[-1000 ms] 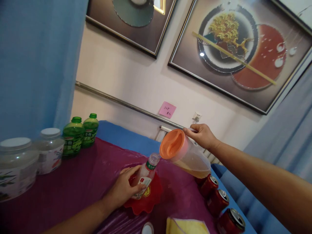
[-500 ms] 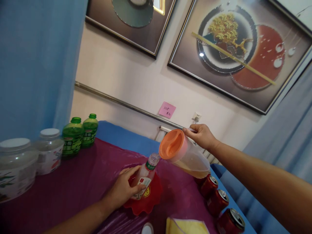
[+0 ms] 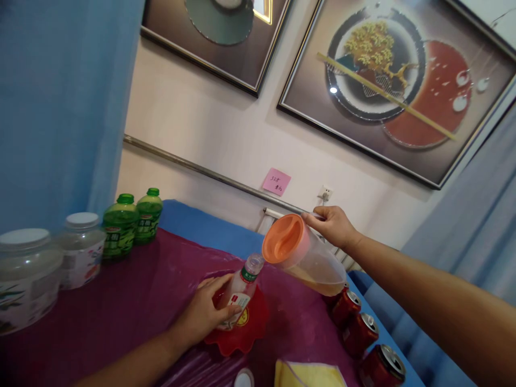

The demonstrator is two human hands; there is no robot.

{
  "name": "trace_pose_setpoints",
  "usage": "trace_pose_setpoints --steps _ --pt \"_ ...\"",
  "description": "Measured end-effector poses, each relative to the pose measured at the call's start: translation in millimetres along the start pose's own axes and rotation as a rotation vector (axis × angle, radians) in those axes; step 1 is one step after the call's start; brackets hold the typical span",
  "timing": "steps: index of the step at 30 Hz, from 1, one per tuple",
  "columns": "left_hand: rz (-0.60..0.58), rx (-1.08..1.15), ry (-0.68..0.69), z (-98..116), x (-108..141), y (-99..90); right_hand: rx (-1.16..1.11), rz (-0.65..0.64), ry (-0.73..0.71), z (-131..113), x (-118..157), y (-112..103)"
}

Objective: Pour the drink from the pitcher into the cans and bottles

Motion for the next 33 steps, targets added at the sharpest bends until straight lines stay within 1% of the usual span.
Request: trace_pose_setpoints --steps 6,13,21,33 --pt "-0.008 -0.001 -0.004 1.9 0.6 0.8 -0.01 -0.002 0.004 0.5 -0.5 1.1" --pt "-0.005 0.0 -0.001 -0.9 0.4 1.8 -0.005 -0.011 -0.002 -2.7 -0.4 1.5" --pt "0.001 -0.006 0.008 5.5 1.8 -2.5 0.018 -0.024 -0.016 -6.1 0.4 2.8" --pt "-0.007 -0.011 0.01 3.1 1.6 0.6 0.025 -0.012 -0.006 -5.2 0.4 2.0"
Point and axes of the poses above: each hand's wrist, its own x-axis away from the middle knuckle, its own y-axis out of the palm, z = x × y, the point moved 10 cm from there along -x, towards the middle knuckle, and after that the axes turned 4 degrees about -y, right-handed, at the moved point
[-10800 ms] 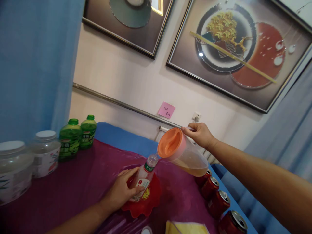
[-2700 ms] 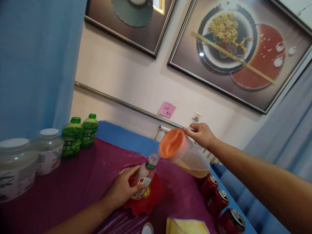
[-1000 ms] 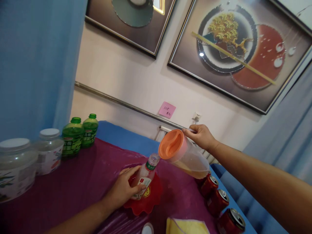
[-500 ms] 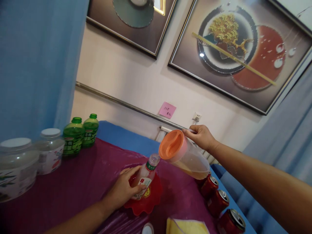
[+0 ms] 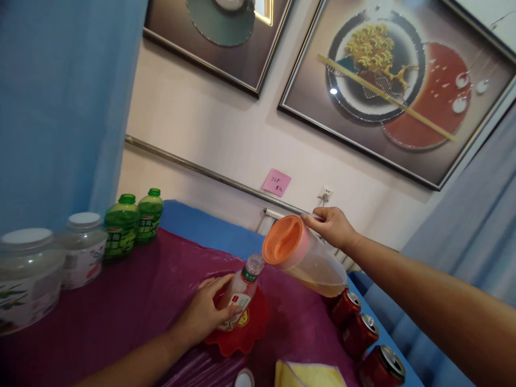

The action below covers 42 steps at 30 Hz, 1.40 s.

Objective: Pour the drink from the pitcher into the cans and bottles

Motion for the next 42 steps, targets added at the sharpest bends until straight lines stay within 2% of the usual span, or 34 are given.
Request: trace_pose_setpoints --steps 15,32,42 --pt "0.003 0.002 0.021 2.6 0.0 -1.3 -0.006 0.001 -0.01 -0.1 -1.3 -0.6" --pt "0.002 -0.003 -0.021 0.4 0.3 -1.5 -0.004 0.024 0.004 2.3 -2.2 -7.2" --pt "0.0 -0.018 -0.016 -0.7 -0.6 -0.7 0.006 0.005 0.002 -0.2 -0.5 -2.1"
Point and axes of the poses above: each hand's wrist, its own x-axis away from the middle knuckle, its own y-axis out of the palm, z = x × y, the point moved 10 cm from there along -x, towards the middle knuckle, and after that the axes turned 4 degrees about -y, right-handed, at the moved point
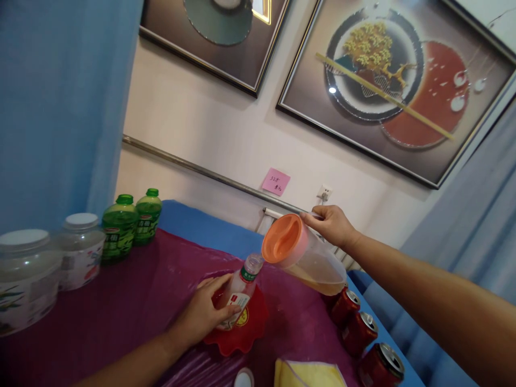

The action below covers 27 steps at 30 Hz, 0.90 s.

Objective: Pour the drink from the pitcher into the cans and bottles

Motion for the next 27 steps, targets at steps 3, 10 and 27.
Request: trace_pose_setpoints --steps 3,10,27 --pt "-0.005 0.009 0.003 -0.3 0.4 0.5 0.001 -0.001 0.001 -0.4 0.1 0.0" --pt "-0.012 0.006 0.009 1.4 0.5 0.2 -0.013 0.005 -0.007 -1.0 0.8 0.7" --pt "0.013 0.007 0.01 -1.1 -0.5 0.5 -0.017 -0.002 0.016 3.8 0.5 0.5"
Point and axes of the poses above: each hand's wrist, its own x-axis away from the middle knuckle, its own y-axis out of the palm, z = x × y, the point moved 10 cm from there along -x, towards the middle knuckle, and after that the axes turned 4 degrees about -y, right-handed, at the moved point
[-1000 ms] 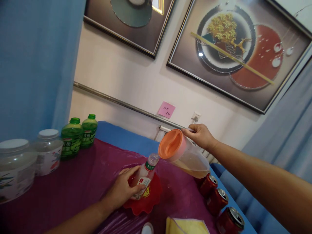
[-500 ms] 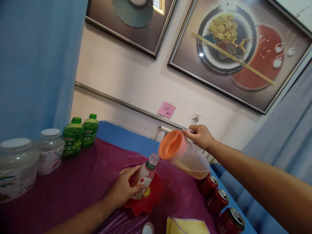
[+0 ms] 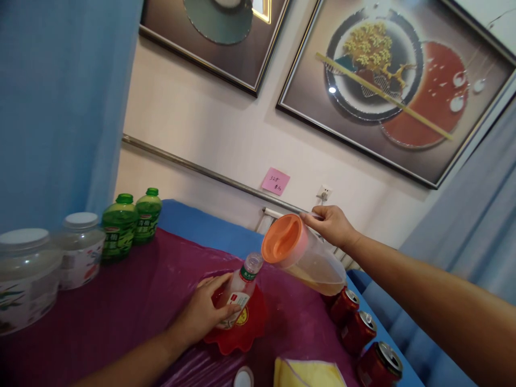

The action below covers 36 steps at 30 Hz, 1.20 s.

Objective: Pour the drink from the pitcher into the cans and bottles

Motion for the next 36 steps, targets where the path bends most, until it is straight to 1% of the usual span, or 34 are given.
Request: trace_pose_setpoints --steps 13,26,36 --pt "0.016 0.009 0.011 1.0 -0.4 -3.5 0.022 0.012 -0.008 -2.6 -1.1 -1.6" --pt "0.0 0.012 0.001 0.8 -0.1 -0.8 0.016 -0.015 0.0 -3.2 0.7 1.0" --pt "-0.005 0.014 0.005 3.3 1.5 -3.2 0.02 0.005 -0.025 -6.0 -1.1 -2.9"
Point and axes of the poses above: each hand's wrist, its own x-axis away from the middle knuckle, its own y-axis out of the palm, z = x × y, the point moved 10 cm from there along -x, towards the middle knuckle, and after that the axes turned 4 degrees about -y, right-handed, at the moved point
